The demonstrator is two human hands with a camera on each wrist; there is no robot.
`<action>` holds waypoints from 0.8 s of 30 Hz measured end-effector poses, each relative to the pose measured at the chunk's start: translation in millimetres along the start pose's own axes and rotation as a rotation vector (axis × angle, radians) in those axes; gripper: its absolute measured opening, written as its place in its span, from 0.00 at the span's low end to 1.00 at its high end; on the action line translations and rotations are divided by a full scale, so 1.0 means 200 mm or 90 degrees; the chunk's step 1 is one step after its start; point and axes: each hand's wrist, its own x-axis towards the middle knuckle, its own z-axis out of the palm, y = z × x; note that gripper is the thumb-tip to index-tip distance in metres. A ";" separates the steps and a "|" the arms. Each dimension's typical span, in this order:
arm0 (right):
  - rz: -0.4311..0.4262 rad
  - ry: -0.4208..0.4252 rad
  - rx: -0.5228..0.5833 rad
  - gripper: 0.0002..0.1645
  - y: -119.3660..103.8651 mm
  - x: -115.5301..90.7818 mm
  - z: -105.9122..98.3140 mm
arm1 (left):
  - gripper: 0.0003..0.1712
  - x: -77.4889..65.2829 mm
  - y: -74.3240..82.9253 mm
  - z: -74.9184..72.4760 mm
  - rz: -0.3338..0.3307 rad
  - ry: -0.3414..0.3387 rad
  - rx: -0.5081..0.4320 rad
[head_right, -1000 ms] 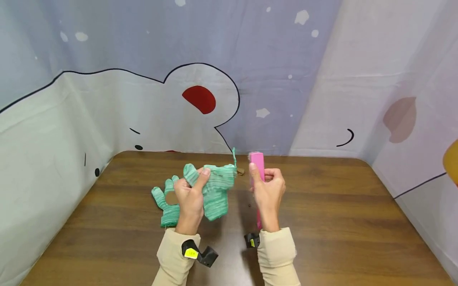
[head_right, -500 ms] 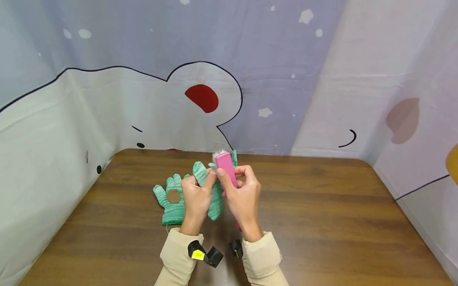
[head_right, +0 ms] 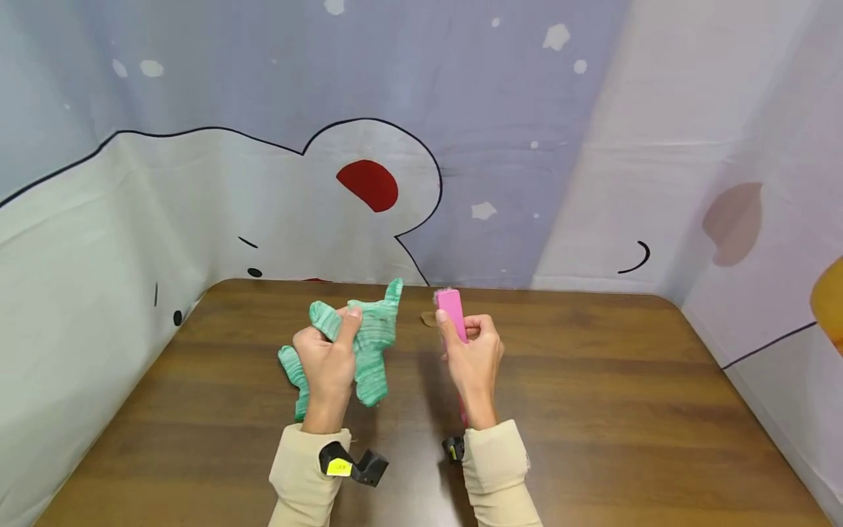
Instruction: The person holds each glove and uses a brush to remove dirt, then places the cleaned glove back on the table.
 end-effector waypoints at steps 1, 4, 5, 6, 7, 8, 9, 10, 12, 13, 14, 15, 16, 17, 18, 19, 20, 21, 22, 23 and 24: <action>0.009 -0.009 0.027 0.26 -0.01 0.00 -0.01 | 0.16 0.00 0.02 0.00 0.004 -0.004 0.013; -0.027 -0.033 0.112 0.22 -0.04 -0.02 -0.01 | 0.19 0.02 0.26 0.06 -0.033 -0.035 0.032; -0.053 -0.043 0.141 0.20 -0.04 -0.02 0.00 | 0.18 0.01 0.32 0.08 -0.045 -0.045 0.041; -0.081 -0.052 0.166 0.18 -0.05 -0.03 0.01 | 0.18 0.02 0.41 0.11 -0.059 -0.051 0.072; -0.105 -0.063 0.190 0.16 -0.05 -0.03 0.03 | 0.18 0.02 0.42 0.12 -0.064 -0.059 0.094; -0.122 -0.074 0.213 0.14 -0.04 -0.04 0.04 | 0.18 0.01 0.43 0.12 -0.074 -0.066 0.105; -0.142 -0.085 0.226 0.13 -0.02 -0.04 0.06 | 0.17 0.01 0.43 0.13 -0.082 -0.073 0.119; -0.152 -0.097 0.232 0.13 0.00 -0.04 0.08 | 0.16 0.01 0.43 0.14 -0.087 -0.081 0.130; -0.158 -0.116 0.218 0.14 0.09 -0.03 0.12 | 0.14 0.00 0.43 0.14 -0.091 -0.089 0.137; -0.162 -0.125 0.208 0.14 0.13 -0.02 0.13 | 0.14 0.00 0.42 0.14 -0.091 -0.088 0.132; -0.170 -0.142 0.209 0.15 0.12 -0.03 0.13 | 0.14 -0.01 0.42 0.14 -0.095 -0.082 0.124; -0.187 -0.152 0.185 0.16 0.19 -0.01 0.15 | 0.14 -0.02 0.40 0.14 -0.090 -0.068 0.124; -0.192 -0.161 0.166 0.16 0.25 0.00 0.16 | 0.14 -0.02 0.40 0.14 -0.091 -0.052 0.116; -0.202 -0.169 0.150 0.17 0.31 0.02 0.17 | 0.13 -0.02 0.39 0.14 -0.091 -0.033 0.110; -0.209 -0.176 0.145 0.17 0.37 0.05 0.19 | 0.13 -0.02 0.39 0.14 -0.094 -0.016 0.104; -0.214 -0.180 0.141 0.18 0.41 0.06 0.19 | 0.13 -0.03 0.38 0.14 -0.101 -0.006 0.094; -0.215 -0.183 0.139 0.18 0.46 0.08 0.20 | 0.13 -0.03 0.38 0.14 -0.109 0.003 0.089; -0.215 -0.175 0.120 0.19 0.57 0.12 0.22 | 0.13 -0.04 0.38 0.15 -0.113 0.008 0.085; -0.210 -0.172 0.123 0.18 0.59 0.13 0.22 | 0.12 -0.04 0.39 0.15 -0.122 0.009 0.072; -0.209 -0.166 0.125 0.18 0.61 0.14 0.22 | 0.12 -0.04 0.39 0.16 -0.128 0.011 0.065; -0.210 -0.161 0.126 0.18 0.62 0.15 0.22 | 0.11 -0.04 0.39 0.17 -0.132 0.015 0.056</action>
